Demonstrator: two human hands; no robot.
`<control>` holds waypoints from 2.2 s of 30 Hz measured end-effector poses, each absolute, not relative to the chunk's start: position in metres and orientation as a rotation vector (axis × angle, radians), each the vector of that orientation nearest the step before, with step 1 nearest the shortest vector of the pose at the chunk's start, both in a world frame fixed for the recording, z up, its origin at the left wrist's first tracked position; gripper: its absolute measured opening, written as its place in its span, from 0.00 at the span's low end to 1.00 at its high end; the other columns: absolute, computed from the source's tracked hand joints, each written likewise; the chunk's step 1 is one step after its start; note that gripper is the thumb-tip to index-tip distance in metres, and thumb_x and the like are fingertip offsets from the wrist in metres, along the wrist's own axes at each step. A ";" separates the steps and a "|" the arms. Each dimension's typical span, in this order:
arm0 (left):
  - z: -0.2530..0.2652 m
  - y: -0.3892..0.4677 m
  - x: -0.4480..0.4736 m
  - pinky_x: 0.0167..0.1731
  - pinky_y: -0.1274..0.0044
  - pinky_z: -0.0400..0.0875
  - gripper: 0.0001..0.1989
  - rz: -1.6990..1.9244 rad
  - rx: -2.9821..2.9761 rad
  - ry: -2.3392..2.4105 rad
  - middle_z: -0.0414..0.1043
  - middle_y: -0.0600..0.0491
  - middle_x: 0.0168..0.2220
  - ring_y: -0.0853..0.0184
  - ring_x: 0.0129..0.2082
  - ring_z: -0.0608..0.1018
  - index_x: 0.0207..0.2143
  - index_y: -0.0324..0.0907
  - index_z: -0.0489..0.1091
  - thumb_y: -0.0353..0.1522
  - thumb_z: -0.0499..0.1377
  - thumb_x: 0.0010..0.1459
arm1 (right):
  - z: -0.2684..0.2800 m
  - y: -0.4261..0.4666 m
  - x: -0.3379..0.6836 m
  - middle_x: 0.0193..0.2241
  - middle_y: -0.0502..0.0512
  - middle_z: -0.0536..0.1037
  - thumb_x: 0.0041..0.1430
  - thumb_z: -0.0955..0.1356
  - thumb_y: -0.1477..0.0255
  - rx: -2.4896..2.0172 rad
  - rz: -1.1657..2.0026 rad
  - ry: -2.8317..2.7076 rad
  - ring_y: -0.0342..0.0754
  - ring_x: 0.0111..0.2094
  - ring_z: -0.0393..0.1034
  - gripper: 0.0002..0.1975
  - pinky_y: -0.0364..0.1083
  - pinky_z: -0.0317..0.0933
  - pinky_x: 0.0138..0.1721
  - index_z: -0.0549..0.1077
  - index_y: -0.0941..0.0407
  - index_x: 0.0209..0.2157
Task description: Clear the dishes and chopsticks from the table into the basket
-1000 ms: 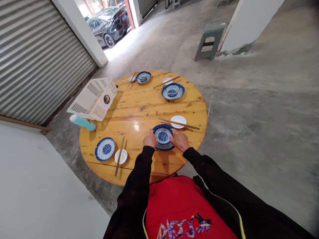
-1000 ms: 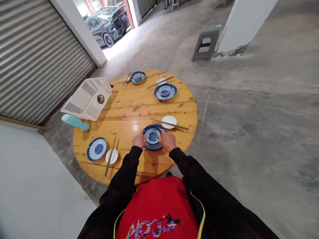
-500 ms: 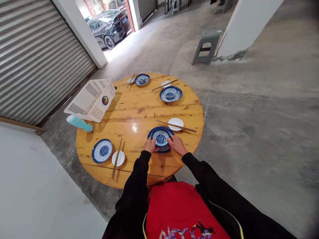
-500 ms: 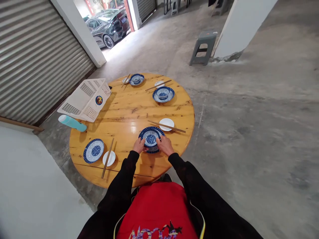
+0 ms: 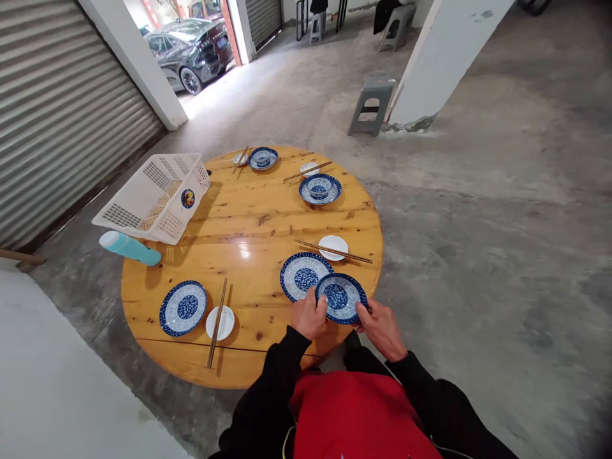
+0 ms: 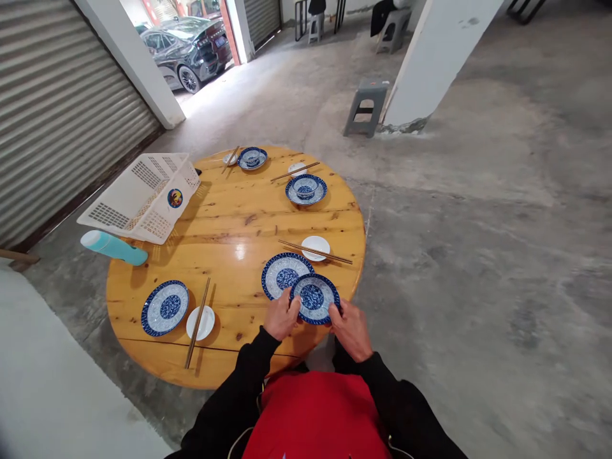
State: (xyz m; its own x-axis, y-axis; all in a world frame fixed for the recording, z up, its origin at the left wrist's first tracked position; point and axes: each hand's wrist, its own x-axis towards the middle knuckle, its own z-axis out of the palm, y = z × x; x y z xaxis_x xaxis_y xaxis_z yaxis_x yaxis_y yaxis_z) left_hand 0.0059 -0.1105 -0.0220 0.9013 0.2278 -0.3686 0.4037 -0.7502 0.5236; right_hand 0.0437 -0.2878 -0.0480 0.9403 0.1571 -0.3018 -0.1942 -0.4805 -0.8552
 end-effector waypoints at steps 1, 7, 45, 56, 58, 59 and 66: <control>-0.020 -0.119 0.007 0.48 0.71 0.76 0.18 -0.399 2.438 0.395 0.83 0.44 0.46 0.57 0.46 0.84 0.57 0.45 0.71 0.39 0.51 0.71 | -0.046 -0.298 0.042 0.17 0.52 0.73 0.55 0.61 0.54 -2.031 0.399 0.055 0.51 0.18 0.72 0.16 0.46 0.64 0.22 0.65 0.51 0.22; -0.003 -0.183 0.045 0.51 0.67 0.74 0.18 -0.566 2.468 0.172 0.79 0.39 0.54 0.52 0.51 0.83 0.54 0.42 0.71 0.38 0.47 0.73 | -0.034 -0.367 0.068 0.15 0.52 0.72 0.51 0.63 0.51 -2.070 0.322 0.167 0.51 0.17 0.70 0.18 0.47 0.64 0.20 0.68 0.50 0.22; 0.011 -0.248 0.386 0.50 0.70 0.73 0.17 0.118 1.801 1.221 0.81 0.43 0.49 0.55 0.51 0.83 0.60 0.41 0.62 0.36 0.46 0.75 | -0.001 -0.332 0.560 0.18 0.49 0.64 0.62 0.61 0.57 -2.127 0.547 -1.159 0.46 0.20 0.63 0.18 0.46 0.57 0.25 0.57 0.49 0.21; -0.004 -0.158 0.424 0.50 0.70 0.74 0.17 -0.123 1.938 1.542 0.80 0.41 0.43 0.54 0.48 0.83 0.56 0.39 0.67 0.35 0.45 0.75 | -0.035 -0.216 0.597 0.20 0.53 0.73 0.63 0.60 0.64 -2.050 0.767 -1.350 0.49 0.24 0.70 0.12 0.46 0.58 0.30 0.60 0.50 0.25; -0.008 -0.152 0.425 0.49 0.70 0.74 0.17 -0.140 1.923 1.591 0.80 0.41 0.43 0.54 0.47 0.84 0.55 0.39 0.68 0.34 0.45 0.75 | -0.042 -0.205 0.601 0.20 0.53 0.72 0.63 0.60 0.64 -2.060 0.777 -1.413 0.50 0.24 0.71 0.12 0.46 0.57 0.29 0.60 0.50 0.26; -0.010 -0.150 0.426 0.49 0.69 0.74 0.17 -0.144 1.911 1.616 0.80 0.41 0.43 0.54 0.47 0.84 0.55 0.38 0.69 0.34 0.44 0.75 | -0.046 -0.200 0.603 0.19 0.53 0.72 0.63 0.61 0.64 -2.059 0.775 -1.447 0.50 0.24 0.70 0.11 0.45 0.57 0.29 0.59 0.50 0.26; -0.025 -0.149 0.431 0.49 0.69 0.75 0.23 -0.118 1.851 1.748 0.81 0.39 0.47 0.54 0.49 0.84 0.64 0.34 0.64 0.33 0.43 0.74 | -0.069 -0.178 0.614 0.19 0.56 0.72 0.63 0.60 0.64 -1.994 0.676 -1.727 0.51 0.23 0.68 0.13 0.47 0.56 0.30 0.65 0.51 0.26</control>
State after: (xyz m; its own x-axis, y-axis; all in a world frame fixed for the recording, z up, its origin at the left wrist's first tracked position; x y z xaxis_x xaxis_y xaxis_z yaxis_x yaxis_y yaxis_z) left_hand 0.4311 -0.1486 -0.0245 0.1356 0.8855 -0.4444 0.9372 0.0309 0.3475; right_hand 0.6144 -0.1782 -0.0692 0.1121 0.9896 -0.0905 0.7880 -0.1440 -0.5986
